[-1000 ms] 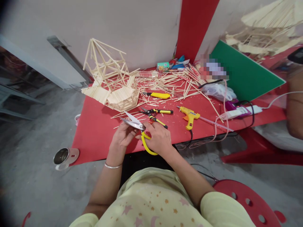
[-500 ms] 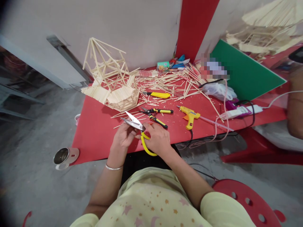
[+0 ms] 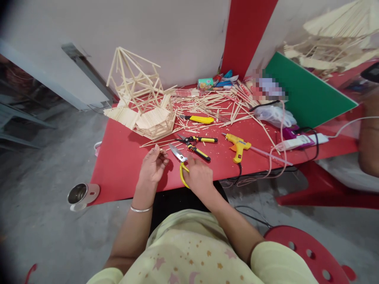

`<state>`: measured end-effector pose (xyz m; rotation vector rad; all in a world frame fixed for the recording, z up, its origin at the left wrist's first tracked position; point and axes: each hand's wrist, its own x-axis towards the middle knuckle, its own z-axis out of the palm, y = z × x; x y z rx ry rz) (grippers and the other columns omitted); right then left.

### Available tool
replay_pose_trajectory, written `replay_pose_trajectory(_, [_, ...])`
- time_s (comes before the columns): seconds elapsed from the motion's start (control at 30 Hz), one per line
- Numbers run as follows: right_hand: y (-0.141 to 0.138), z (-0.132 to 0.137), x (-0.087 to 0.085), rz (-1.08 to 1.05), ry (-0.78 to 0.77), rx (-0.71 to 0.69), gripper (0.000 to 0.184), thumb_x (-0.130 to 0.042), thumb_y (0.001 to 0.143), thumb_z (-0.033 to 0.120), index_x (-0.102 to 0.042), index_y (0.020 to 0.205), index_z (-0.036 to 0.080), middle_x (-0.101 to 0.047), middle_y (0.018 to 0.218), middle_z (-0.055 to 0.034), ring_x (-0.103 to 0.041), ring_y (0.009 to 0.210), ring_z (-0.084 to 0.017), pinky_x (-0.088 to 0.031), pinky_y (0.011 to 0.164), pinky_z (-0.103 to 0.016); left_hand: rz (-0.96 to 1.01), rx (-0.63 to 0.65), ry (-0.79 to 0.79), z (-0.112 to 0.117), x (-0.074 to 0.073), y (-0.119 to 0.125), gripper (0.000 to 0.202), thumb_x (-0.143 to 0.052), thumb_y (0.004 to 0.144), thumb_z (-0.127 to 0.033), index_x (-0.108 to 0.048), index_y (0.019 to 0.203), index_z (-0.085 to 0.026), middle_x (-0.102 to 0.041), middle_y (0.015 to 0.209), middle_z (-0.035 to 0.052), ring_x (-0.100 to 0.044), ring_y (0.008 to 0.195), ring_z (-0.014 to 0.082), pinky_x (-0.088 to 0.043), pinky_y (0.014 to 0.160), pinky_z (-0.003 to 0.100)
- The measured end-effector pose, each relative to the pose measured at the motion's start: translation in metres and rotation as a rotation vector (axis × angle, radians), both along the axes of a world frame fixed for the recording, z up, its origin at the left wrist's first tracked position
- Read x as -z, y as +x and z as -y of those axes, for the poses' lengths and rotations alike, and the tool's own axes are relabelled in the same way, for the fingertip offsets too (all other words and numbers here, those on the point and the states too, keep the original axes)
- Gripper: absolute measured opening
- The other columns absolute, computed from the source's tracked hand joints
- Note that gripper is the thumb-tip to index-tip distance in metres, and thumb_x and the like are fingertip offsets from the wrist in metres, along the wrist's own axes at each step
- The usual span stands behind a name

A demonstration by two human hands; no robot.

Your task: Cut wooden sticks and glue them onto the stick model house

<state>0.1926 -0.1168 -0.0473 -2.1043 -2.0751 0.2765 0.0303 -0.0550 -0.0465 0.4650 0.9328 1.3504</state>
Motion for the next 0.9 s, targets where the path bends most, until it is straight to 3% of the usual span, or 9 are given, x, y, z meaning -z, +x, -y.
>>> replay_pose_trajectory(0.1, [-0.003,0.003,-0.004,0.016,0.013,-0.098,0.05,-0.05,0.101,0.04,-0.055,0.142,0.012,-0.072,0.115,-0.0173,-0.07,0.096,-0.026,-0.049,0.076,-0.032,-0.084,-0.016,0.051,-0.001,-0.001,-0.004,0.038,-0.089,0.071,-0.044,-0.066,0.079,-0.015,-0.068,0.073,0.0011,-0.062,0.062,0.0091,-0.045,0.052,0.018])
replay_pose_trajectory(0.2, [-0.004,0.0,-0.012,-0.052,0.162,-0.162,0.037,-0.044,0.104,0.039,-0.073,0.115,0.018,-0.074,0.111,-0.0132,-0.068,0.099,-0.023,-0.048,0.084,-0.031,-0.179,-0.005,0.1,-0.002,-0.003,-0.007,0.037,-0.089,0.071,-0.045,-0.068,0.076,-0.016,-0.069,0.073,0.0017,-0.061,0.062,0.0087,-0.044,0.053,0.018])
replay_pose_trajectory(0.37, [-0.013,-0.031,-0.039,-0.442,0.49,-0.273,0.03,-0.053,0.103,0.039,-0.073,0.118,0.022,-0.076,0.107,-0.0066,-0.069,0.098,-0.018,-0.05,0.089,-0.029,-0.209,0.077,0.193,-0.005,-0.012,-0.013,0.037,-0.091,0.068,-0.044,-0.069,0.07,-0.015,-0.066,0.065,0.0008,-0.055,0.055,0.0072,-0.043,0.053,0.019])
replay_pose_trajectory(0.5, [-0.029,-0.056,-0.05,-0.609,0.516,-0.372,0.022,-0.057,0.101,0.033,-0.076,0.103,0.023,-0.077,0.098,-0.0029,-0.069,0.091,-0.016,-0.051,0.087,-0.029,-0.177,0.095,0.198,-0.011,-0.024,-0.022,0.04,-0.092,0.064,-0.046,-0.069,0.068,-0.014,-0.066,0.063,0.0011,-0.053,0.051,0.0068,-0.041,0.051,0.019])
replay_pose_trajectory(0.67, [-0.045,-0.067,-0.049,-0.653,0.581,-0.425,0.015,-0.064,0.097,0.031,-0.076,0.099,0.022,-0.076,0.092,-0.0024,-0.066,0.086,-0.016,-0.051,0.085,-0.031,-0.16,0.078,0.202,-0.016,-0.03,-0.035,0.038,-0.093,0.065,-0.043,-0.069,0.067,-0.013,-0.062,0.06,-0.0001,-0.053,0.053,0.0071,-0.043,0.052,0.019])
replay_pose_trajectory(0.8, [-0.054,-0.075,-0.048,-0.596,0.76,-0.408,0.01,-0.067,0.095,0.026,-0.076,0.1,0.023,-0.075,0.089,-0.0024,-0.064,0.083,-0.017,-0.051,0.082,-0.033,-0.005,0.06,0.179,-0.018,-0.029,-0.037,0.037,-0.084,0.075,-0.048,-0.076,0.089,-0.014,-0.067,0.07,0.0017,-0.058,0.057,0.0085,-0.046,0.052,0.019])
replay_pose_trajectory(0.9, [-0.062,-0.085,-0.047,-0.49,0.927,-0.399,0.011,-0.072,0.091,0.024,-0.076,0.101,0.024,-0.074,0.088,-0.0029,-0.063,0.083,-0.017,-0.051,0.081,-0.034,0.082,-0.02,0.142,-0.021,-0.028,-0.039,0.032,-0.082,0.079,-0.041,-0.076,0.097,-0.015,-0.069,0.077,0.0017,-0.058,0.058,0.0072,-0.048,0.053,0.018])
